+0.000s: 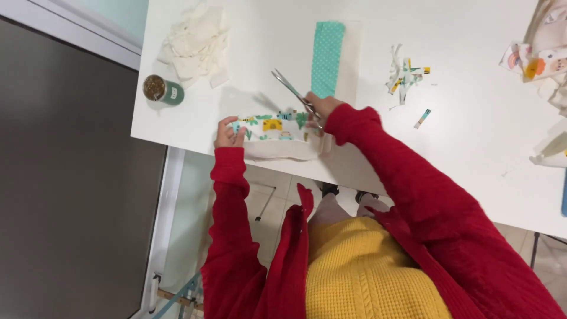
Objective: Cutting patterned fabric into smaller strips using scissors.
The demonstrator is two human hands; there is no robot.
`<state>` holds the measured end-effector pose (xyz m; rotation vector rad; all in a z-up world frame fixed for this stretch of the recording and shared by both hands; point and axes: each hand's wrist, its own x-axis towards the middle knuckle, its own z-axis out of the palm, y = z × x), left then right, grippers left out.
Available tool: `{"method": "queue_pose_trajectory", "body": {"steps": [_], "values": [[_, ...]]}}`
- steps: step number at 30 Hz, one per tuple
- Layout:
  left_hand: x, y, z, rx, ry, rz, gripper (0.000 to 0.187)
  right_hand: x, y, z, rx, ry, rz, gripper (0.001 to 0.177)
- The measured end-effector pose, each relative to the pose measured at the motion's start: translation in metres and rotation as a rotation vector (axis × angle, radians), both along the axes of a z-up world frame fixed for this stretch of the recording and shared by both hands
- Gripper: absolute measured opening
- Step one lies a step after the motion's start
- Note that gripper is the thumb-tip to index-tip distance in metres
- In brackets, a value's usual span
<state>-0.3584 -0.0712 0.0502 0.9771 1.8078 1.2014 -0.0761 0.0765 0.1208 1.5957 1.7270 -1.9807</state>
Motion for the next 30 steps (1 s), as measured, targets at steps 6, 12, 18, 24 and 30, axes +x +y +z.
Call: {"method": "queue_pose_trajectory", "body": {"steps": [6, 12, 18, 24, 30], "values": [[0.046, 0.02, -0.005, -0.128, 0.953, -0.032, 0.053, 0.043, -0.045, -0.029, 0.612, -0.013, 0.051, 0.031], [0.266, 0.041, -0.042, 0.369, 0.784, -0.463, 0.089, 0.194, -0.15, -0.025, 0.544, 0.114, -0.551, 0.025], [0.488, 0.047, 0.024, 0.114, 1.138, -1.603, 0.103, 0.342, -0.238, -0.029, 0.594, -0.113, -0.924, 0.023], [0.62, 0.034, -0.033, 0.42, 1.095, -1.592, 0.086, 0.421, -0.273, -0.031, 0.609, -0.234, -1.257, 0.023], [0.553, 0.083, -0.039, 0.061, 1.225, -1.428, 0.082, 0.46, -0.264, -0.034, 0.617, -0.198, -1.223, 0.021]]}}
